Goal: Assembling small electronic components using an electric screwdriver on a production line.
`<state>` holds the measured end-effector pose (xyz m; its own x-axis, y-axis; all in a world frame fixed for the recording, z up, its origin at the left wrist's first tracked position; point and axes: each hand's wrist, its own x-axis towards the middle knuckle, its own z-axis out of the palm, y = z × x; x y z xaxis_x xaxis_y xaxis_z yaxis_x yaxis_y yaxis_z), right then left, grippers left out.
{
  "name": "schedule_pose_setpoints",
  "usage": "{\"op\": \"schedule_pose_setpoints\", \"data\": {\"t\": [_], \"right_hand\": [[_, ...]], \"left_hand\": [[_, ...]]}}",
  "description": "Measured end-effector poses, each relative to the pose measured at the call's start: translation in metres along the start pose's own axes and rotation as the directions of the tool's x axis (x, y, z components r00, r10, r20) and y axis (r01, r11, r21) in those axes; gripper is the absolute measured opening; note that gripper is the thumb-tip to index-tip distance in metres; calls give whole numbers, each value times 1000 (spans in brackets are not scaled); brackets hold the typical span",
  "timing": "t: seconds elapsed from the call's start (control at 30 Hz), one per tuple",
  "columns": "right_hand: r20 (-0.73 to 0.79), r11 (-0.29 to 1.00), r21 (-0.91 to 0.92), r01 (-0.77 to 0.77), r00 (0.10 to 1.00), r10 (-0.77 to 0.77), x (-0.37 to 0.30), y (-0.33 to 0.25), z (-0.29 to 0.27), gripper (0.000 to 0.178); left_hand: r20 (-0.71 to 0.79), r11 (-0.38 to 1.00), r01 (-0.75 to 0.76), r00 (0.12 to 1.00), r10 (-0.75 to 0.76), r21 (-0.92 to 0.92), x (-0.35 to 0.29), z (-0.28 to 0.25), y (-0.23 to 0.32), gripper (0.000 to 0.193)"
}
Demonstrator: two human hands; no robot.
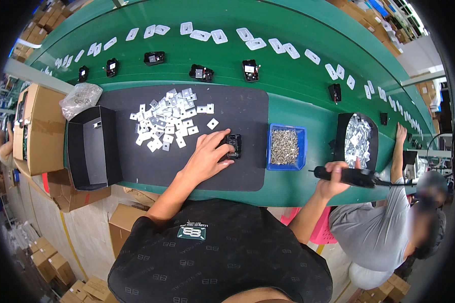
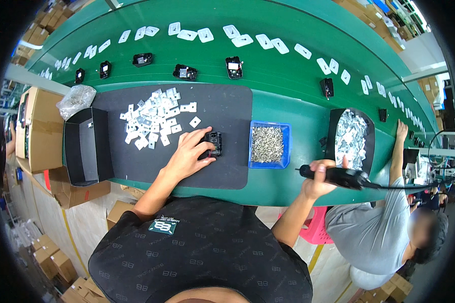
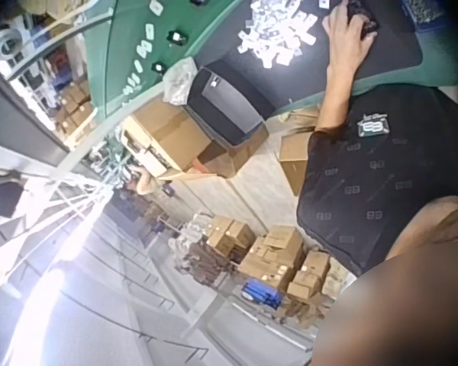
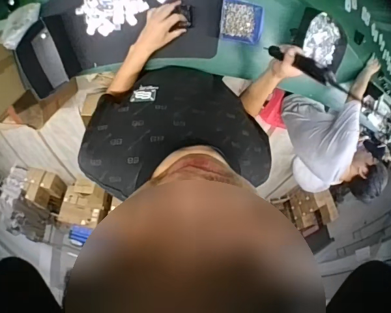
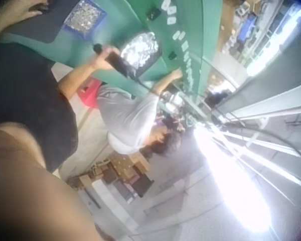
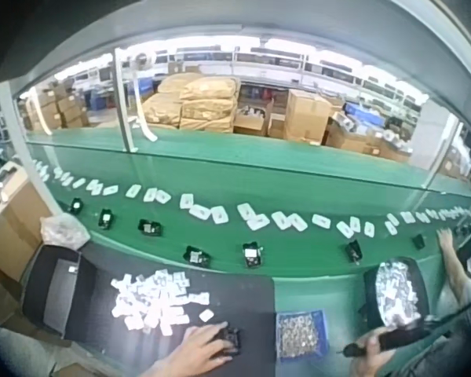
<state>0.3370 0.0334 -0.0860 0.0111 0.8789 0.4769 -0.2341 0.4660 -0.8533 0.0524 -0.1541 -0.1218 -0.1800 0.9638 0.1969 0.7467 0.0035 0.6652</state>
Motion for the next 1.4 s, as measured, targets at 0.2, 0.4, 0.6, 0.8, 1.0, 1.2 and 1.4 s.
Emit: {"op": "schedule_pose_setpoints", "data": {"t": [0.2, 0.4, 0.6, 0.8, 1.0, 1.2, 1.4], "right_hand": [[-41, 958, 216, 187, 982, -183, 9, -49, 7, 64], [26, 909, 392, 145, 985, -168, 5, -43, 44, 65], [11, 965, 240, 102, 994, -108, 1, -15, 79, 65], [-4, 977, 203, 70, 998, -71, 4, 7, 91, 65], [15, 990, 134, 46, 999, -49, 5, 14, 95, 63], [13, 987, 139, 76, 997, -79, 6, 11, 95, 63], [38, 981, 172, 86, 995, -93, 8, 10, 87, 62]], "left_hand": [[159, 999, -35, 986, 40, -33, 10, -38, -4, 74], [-261, 971, 125, 963, -69, 204, 40, -67, -52, 31], [-192, 911, 202, 971, -140, 360, 49, -54, -72, 36], [-202, 930, 199, 969, -140, 310, 45, -54, -75, 26], [-219, 939, 192, 967, -132, 284, 49, -51, -72, 20], [-241, 947, 206, 960, -146, 247, 44, -51, -69, 16], [-260, 958, 262, 923, -284, -114, 35, -50, -38, 15]]}}
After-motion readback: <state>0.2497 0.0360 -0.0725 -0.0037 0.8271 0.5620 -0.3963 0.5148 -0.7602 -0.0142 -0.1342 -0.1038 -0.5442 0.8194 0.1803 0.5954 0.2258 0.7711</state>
